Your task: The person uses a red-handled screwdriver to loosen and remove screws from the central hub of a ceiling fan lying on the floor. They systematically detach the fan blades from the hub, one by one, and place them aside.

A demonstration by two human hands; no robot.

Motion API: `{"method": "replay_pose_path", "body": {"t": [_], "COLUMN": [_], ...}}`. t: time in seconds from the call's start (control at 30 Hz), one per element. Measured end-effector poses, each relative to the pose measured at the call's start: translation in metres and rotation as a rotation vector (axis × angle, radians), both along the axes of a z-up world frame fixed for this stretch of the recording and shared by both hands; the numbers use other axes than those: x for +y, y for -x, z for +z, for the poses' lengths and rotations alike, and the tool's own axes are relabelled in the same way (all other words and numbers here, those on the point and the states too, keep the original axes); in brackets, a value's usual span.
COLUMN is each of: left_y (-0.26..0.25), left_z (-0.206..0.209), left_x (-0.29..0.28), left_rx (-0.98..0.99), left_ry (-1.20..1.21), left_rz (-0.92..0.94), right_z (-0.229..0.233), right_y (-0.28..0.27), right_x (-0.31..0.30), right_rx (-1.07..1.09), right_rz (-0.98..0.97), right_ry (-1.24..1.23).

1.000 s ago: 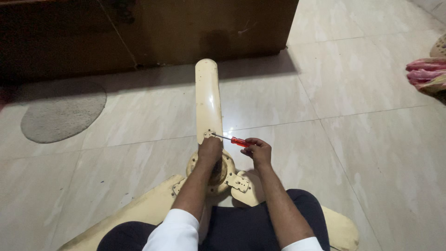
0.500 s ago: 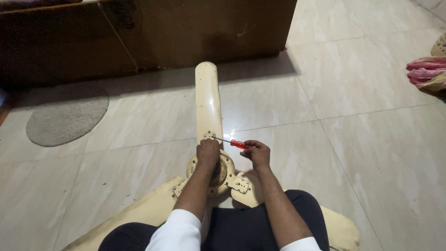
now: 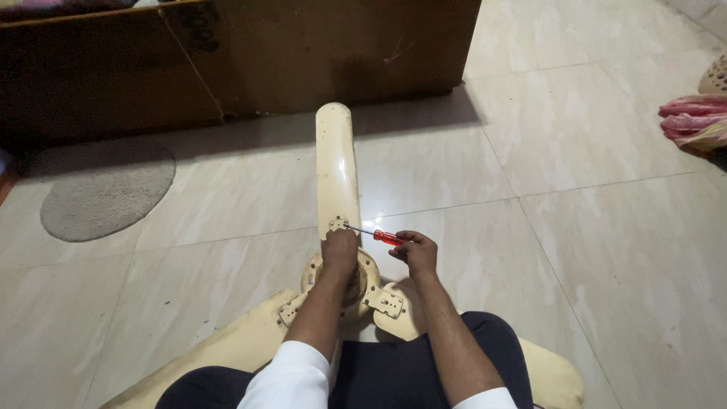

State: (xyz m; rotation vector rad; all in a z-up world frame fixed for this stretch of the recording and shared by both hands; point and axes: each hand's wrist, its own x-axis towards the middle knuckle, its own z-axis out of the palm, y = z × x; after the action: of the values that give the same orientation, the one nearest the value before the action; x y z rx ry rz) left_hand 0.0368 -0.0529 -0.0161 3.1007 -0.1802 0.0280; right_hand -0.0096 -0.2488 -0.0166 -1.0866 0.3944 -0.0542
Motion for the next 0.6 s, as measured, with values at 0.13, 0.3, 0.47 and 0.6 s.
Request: {"method": "replay_pose_path", "body": {"t": [0.13, 0.3, 0.47, 0.6], "left_y": [0.001, -0.001, 0.006, 0.013], "left_z": [0.0, 0.005, 0.015, 0.018], "left_x": [-0.005, -0.01, -0.007, -0.005], "left_rx": [0.064, 0.165, 0.112, -0.044], "left_ry": [-0.055, -0.116, -0.021, -0.021], "left_rz": [0.077, 0.111, 0.122, 0.069], "right_z": [-0.002, -0.003, -0.004, -0.007], "right_y": [0.0, -0.001, 0.0, -0.001], "right_x": [0.0, 0.0, 0.0, -0.001], "right_rx": [0.007, 0.015, 0.028, 0.007], "right_rz": [0.001, -0.009, -0.011, -0.007], "right_ry": [-0.003, -0.003, 0.005, 0.003]}}
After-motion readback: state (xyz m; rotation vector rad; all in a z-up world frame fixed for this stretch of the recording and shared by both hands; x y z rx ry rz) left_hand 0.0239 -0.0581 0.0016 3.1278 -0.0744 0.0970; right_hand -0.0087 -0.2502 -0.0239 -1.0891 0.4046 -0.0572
